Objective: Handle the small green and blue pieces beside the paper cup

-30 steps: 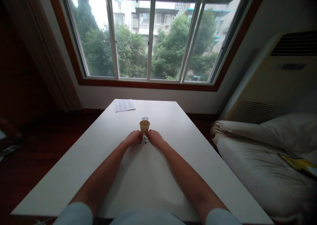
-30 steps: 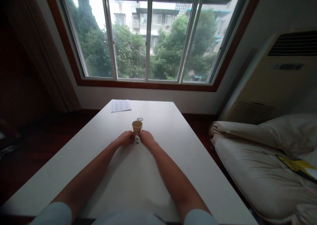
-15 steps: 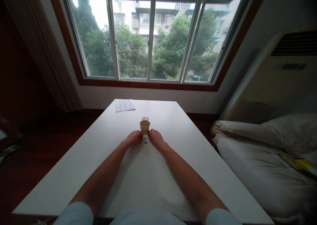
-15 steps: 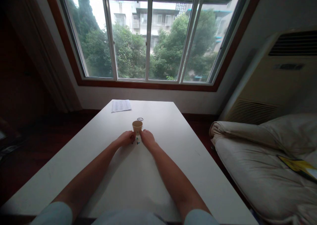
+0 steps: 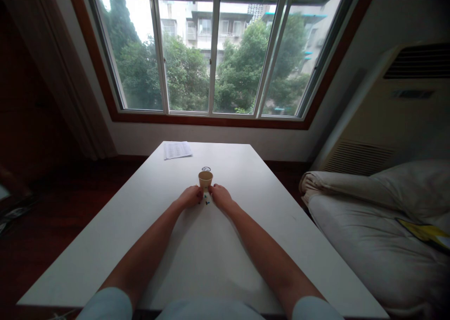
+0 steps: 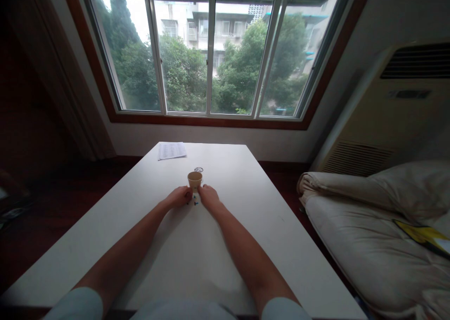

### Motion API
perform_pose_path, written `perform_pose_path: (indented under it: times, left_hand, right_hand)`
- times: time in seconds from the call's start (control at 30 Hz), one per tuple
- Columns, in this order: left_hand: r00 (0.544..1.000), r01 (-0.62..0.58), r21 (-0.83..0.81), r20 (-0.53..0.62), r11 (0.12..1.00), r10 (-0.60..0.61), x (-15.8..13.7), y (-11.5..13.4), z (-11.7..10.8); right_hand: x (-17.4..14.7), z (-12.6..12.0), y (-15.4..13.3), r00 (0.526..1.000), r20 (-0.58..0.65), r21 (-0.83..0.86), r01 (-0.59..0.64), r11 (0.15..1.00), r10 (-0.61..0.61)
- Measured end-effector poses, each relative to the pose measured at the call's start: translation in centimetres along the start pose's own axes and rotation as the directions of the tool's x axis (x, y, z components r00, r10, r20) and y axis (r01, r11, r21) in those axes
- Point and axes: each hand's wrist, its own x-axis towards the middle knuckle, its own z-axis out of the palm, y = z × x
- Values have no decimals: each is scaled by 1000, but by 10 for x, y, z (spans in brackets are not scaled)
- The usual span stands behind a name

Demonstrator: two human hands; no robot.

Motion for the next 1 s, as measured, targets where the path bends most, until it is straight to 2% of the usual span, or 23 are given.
perform_pose_path:
  times: [0.2,0.47,0.6,0.8,1.0]
  left_hand:
    - [1000,17,-2,24,1000,-17,1,1,-1]
    - [1000,-1,-6,14,1000,1,4,-4,5]
    - [1000,7,-19,-4,1000,-8,4,-6,7]
    - [1000,11,-22,17,1000,-11,1,-2,2]
    - [999,23,-17,33,1000,-23,1,0,0]
  right_hand:
    - [-1,2,-5,1000,-22,-3,14,1000,-14]
    - [1,1,-4,1000,-26,12,-13,1000,13]
    - [3,0,-1,998,-67,25,-10,1000,12]
    - [6,-14,7,987,-150,90,-51,995,64]
    - [7,-28,25,979,-166,190,-91,978,123]
